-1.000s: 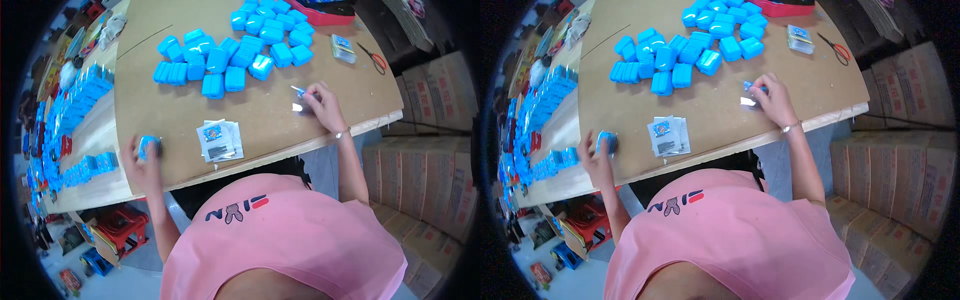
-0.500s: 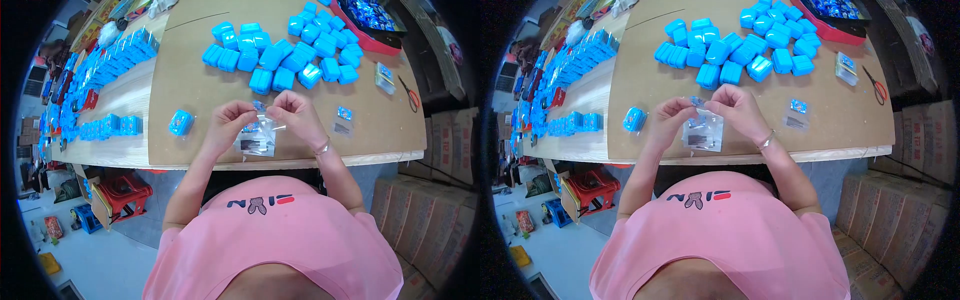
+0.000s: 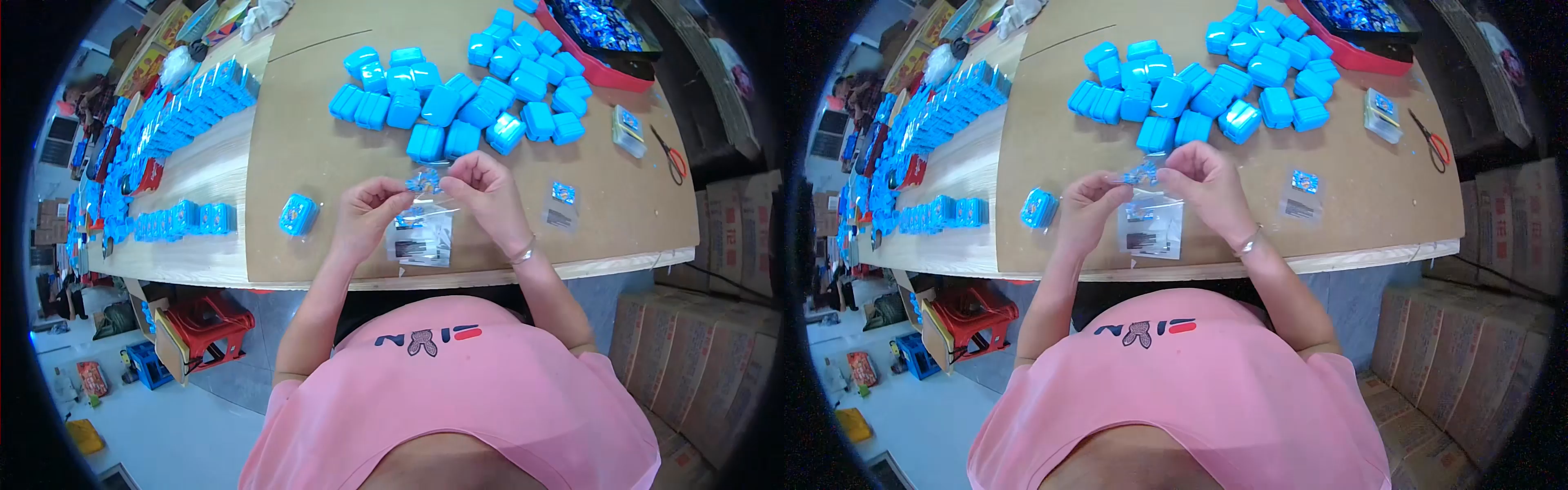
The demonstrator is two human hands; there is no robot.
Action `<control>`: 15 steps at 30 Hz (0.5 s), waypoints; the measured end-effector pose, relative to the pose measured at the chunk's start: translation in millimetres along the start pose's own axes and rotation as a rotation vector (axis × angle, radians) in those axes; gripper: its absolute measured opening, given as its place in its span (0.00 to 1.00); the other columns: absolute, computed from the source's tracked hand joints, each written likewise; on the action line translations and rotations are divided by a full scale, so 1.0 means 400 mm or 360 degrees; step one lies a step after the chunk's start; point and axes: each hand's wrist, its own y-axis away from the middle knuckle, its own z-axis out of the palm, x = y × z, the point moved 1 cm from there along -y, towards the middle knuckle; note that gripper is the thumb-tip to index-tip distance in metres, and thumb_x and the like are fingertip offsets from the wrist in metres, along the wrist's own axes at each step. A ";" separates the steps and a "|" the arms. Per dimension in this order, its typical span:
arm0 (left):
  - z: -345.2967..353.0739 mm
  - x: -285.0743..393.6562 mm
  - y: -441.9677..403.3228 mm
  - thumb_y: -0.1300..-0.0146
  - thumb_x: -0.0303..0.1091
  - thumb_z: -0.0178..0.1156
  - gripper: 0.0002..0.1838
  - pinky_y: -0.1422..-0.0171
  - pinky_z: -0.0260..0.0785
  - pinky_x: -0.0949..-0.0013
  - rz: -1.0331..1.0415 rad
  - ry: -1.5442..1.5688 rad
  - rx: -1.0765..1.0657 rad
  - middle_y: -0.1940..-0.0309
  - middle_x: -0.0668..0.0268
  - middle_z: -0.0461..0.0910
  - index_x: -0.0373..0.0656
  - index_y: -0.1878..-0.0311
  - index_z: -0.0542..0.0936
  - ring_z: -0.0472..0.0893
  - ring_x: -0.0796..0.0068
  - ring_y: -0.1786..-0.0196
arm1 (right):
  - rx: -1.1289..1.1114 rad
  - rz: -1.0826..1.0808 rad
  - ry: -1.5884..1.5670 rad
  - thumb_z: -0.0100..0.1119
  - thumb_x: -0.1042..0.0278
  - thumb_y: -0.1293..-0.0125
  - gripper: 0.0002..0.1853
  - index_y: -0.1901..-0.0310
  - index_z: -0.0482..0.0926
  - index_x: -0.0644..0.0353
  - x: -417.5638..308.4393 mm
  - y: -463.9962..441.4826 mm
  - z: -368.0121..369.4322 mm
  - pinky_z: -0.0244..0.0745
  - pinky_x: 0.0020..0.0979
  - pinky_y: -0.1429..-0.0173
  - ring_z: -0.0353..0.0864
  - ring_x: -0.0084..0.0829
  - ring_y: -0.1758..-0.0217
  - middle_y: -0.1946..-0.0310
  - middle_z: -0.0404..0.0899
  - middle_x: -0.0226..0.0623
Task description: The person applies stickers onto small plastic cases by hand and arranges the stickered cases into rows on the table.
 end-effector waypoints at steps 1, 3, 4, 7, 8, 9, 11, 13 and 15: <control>0.002 -0.004 -0.002 0.42 0.21 0.63 0.06 0.66 0.65 0.84 -0.0009 -0.0023 0.0037 0.73 0.69 0.79 0.37 0.61 0.82 0.73 0.85 0.71 | 0.0056 -0.0040 0.0152 0.64 0.75 0.42 0.04 0.66 0.78 0.61 -0.001 0.002 0.002 0.64 0.16 0.64 0.67 0.14 0.72 0.72 0.77 0.26; 0.006 -0.009 -0.003 0.43 0.22 0.64 0.04 0.68 0.63 0.84 -0.0023 -0.0075 0.0122 0.76 0.70 0.78 0.37 0.64 0.82 0.71 0.86 0.74 | 0.0154 -0.0118 0.0449 0.64 0.75 0.42 0.04 0.65 0.78 0.60 -0.003 0.006 0.005 0.62 0.15 0.62 0.66 0.14 0.71 0.71 0.76 0.25; 0.008 -0.009 -0.002 0.43 0.22 0.64 0.04 0.68 0.63 0.84 -0.0023 -0.0075 0.0117 0.76 0.70 0.78 0.37 0.64 0.82 0.71 0.86 0.74 | 0.0160 -0.0119 0.0450 0.64 0.75 0.42 0.04 0.65 0.78 0.60 -0.003 0.008 0.003 0.62 0.15 0.62 0.66 0.14 0.71 0.71 0.76 0.25; 0.013 -0.011 0.003 0.44 0.24 0.65 0.02 0.71 0.60 0.84 -0.0043 -0.0282 0.0237 0.79 0.72 0.76 0.38 0.68 0.82 0.68 0.87 0.77 | 0.0242 -0.0416 0.0705 0.63 0.75 0.41 0.03 0.66 0.78 0.60 -0.011 0.018 0.004 0.63 0.15 0.64 0.67 0.13 0.71 0.72 0.76 0.25; 0.015 -0.012 0.003 0.44 0.25 0.66 0.02 0.72 0.59 0.84 -0.0051 -0.0350 0.0280 0.80 0.73 0.75 0.38 0.69 0.81 0.67 0.87 0.77 | 0.0267 -0.0514 0.0789 0.63 0.75 0.41 0.03 0.67 0.78 0.60 -0.014 0.022 0.004 0.63 0.15 0.64 0.67 0.13 0.72 0.72 0.76 0.24; 0.021 -0.013 0.003 0.44 0.25 0.66 0.02 0.72 0.59 0.84 -0.0051 -0.0350 0.0284 0.80 0.73 0.75 0.38 0.69 0.81 0.67 0.87 0.77 | 0.0263 -0.0513 0.0788 0.63 0.75 0.41 0.03 0.67 0.78 0.60 -0.016 0.025 0.003 0.63 0.15 0.64 0.67 0.13 0.72 0.72 0.76 0.24; 0.045 -0.010 0.003 0.44 0.25 0.66 0.03 0.73 0.57 0.83 0.0072 -0.0609 0.0285 0.81 0.74 0.74 0.39 0.71 0.80 0.65 0.88 0.78 | 0.0200 -0.0253 0.0506 0.63 0.76 0.40 0.03 0.66 0.78 0.60 -0.021 0.034 -0.001 0.63 0.15 0.64 0.67 0.13 0.71 0.73 0.76 0.24; 0.066 -0.005 -0.003 0.45 0.25 0.66 0.05 0.74 0.55 0.82 0.0202 -0.0863 0.0269 0.82 0.75 0.73 0.40 0.73 0.80 0.64 0.88 0.78 | 0.0150 0.0001 0.0229 0.63 0.76 0.40 0.03 0.66 0.78 0.60 -0.027 0.043 -0.011 0.64 0.15 0.64 0.68 0.13 0.71 0.73 0.75 0.24; 0.077 -0.003 -0.013 0.45 0.26 0.66 0.05 0.75 0.55 0.82 0.0173 -0.0771 0.0207 0.83 0.75 0.72 0.40 0.74 0.79 0.64 0.88 0.79 | 0.0205 0.0040 0.0138 0.63 0.77 0.40 0.04 0.65 0.78 0.60 -0.034 0.046 -0.027 0.65 0.15 0.63 0.68 0.13 0.70 0.72 0.75 0.24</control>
